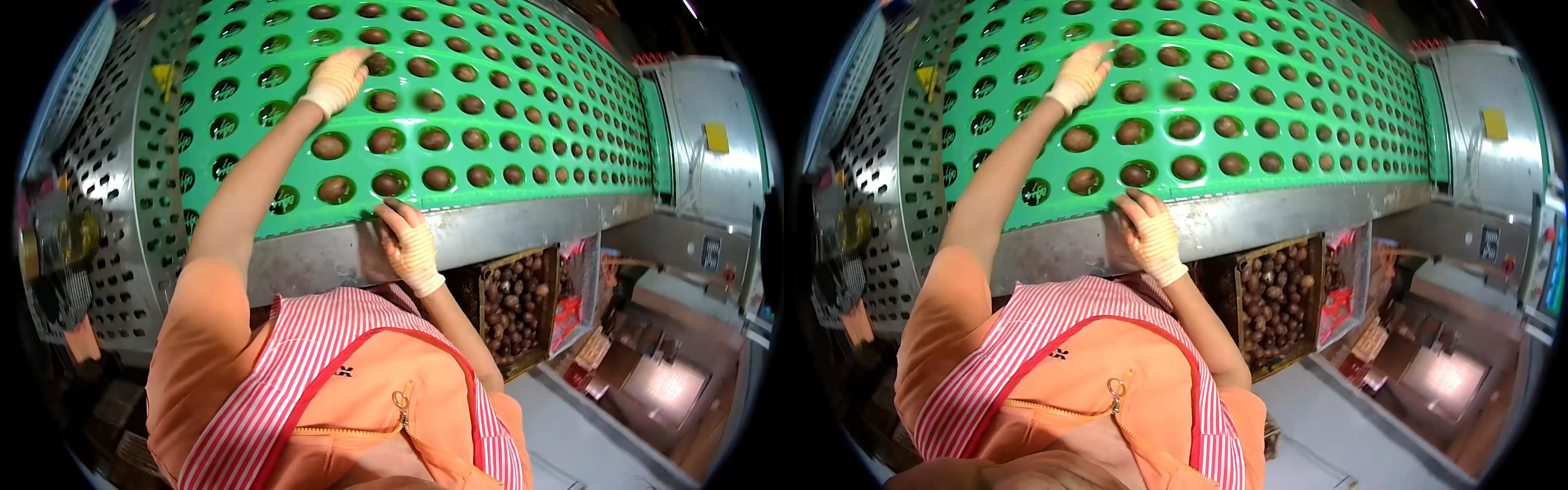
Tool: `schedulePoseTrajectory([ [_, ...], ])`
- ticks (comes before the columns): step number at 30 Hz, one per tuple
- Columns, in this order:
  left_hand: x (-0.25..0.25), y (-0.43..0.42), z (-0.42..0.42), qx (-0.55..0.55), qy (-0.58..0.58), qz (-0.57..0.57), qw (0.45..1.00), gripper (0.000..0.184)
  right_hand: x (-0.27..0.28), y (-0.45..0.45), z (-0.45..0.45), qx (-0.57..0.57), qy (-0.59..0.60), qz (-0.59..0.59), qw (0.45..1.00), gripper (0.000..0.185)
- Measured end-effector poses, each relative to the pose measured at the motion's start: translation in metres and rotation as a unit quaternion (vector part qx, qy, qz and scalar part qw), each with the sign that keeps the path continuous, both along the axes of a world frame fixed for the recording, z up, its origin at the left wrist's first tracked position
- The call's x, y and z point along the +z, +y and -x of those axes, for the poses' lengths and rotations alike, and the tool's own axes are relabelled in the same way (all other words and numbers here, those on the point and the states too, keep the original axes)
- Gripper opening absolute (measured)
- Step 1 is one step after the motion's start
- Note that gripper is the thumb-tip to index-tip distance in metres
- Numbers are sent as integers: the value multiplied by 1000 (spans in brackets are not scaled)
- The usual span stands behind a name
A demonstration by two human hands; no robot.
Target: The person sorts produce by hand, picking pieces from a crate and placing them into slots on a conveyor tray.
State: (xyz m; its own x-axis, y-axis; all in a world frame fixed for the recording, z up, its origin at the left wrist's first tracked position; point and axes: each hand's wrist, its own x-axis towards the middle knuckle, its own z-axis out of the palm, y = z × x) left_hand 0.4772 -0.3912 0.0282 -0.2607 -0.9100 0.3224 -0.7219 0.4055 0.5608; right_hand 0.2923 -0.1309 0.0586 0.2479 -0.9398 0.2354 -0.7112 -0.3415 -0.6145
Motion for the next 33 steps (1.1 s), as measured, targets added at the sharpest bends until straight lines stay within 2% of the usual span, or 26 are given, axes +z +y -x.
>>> schedulePoseTrajectory([
  [2,-25,-32,22,-13,-29,58,998,37,-4,26,28,-69,-6,-14,997,34],
  [4,-52,-53,36,-84,-84,-14,993,37,8,62,54,-169,6,-57,984,27],
  [6,-62,-44,58,-113,-149,86,979,38,14,108,80,-240,32,-70,968,27],
  [7,-53,-33,73,-87,-233,35,968,46,7,134,92,-266,39,-62,961,27],
  [9,-78,-40,72,-67,-200,93,973,55,4,178,102,-329,45,-85,939,26],
  [10,-94,-58,66,-51,-249,82,964,62,-4,195,106,-349,47,-77,933,26],
  [12,-99,-61,65,-30,-301,151,941,70,-10,225,116,-407,32,-71,910,27],
  [14,-111,-86,56,-33,-362,86,928,73,-12,244,128,-458,24,-46,887,28],
  [15,-93,-83,62,-23,-391,35,919,73,-15,259,142,-493,14,-55,868,28],
  [16,-69,-75,79,-63,-321,42,944,72,-15,274,157,-545,34,-61,835,27],
  [17,-41,-58,100,-101,-250,47,962,71,-24,290,176,-592,57,-16,804,29],
  [19,-3,6,147,-172,-102,63,978,68,-22,323,206,-691,109,-200,686,61],
  [20,14,52,179,-207,-23,79,975,66,-22,336,219,-706,31,-258,658,77],
  [21,40,110,211,-252,-2,33,967,62,-31,349,234,-711,-44,-294,637,81],
  [22,33,155,233,-301,88,-97,945,61,-42,357,246,-712,-119,-326,611,84],
  [23,35,199,251,-394,110,-202,890,60,-44,355,250,-700,-126,-338,616,86],
  [24,58,252,273,-356,-21,-313,880,60,-44,350,254,-689,-131,-349,621,87],
  [25,47,280,289,-515,-19,-159,842,62,-45,346,257,-677,-137,-359,627,88],
  [26,27,303,305,-575,-38,-106,810,64,-51,345,258,-675,-146,-349,633,82],
  [28,21,345,337,-569,-209,-166,778,63,-51,344,260,-665,-158,-361,634,73],
  [30,17,368,368,-528,-368,-166,748,65,-46,344,259,-665,-143,-363,637,66],
  [33,-12,383,389,-495,-441,-159,732,68,-45,344,259,-668,-146,-359,636,65],
])
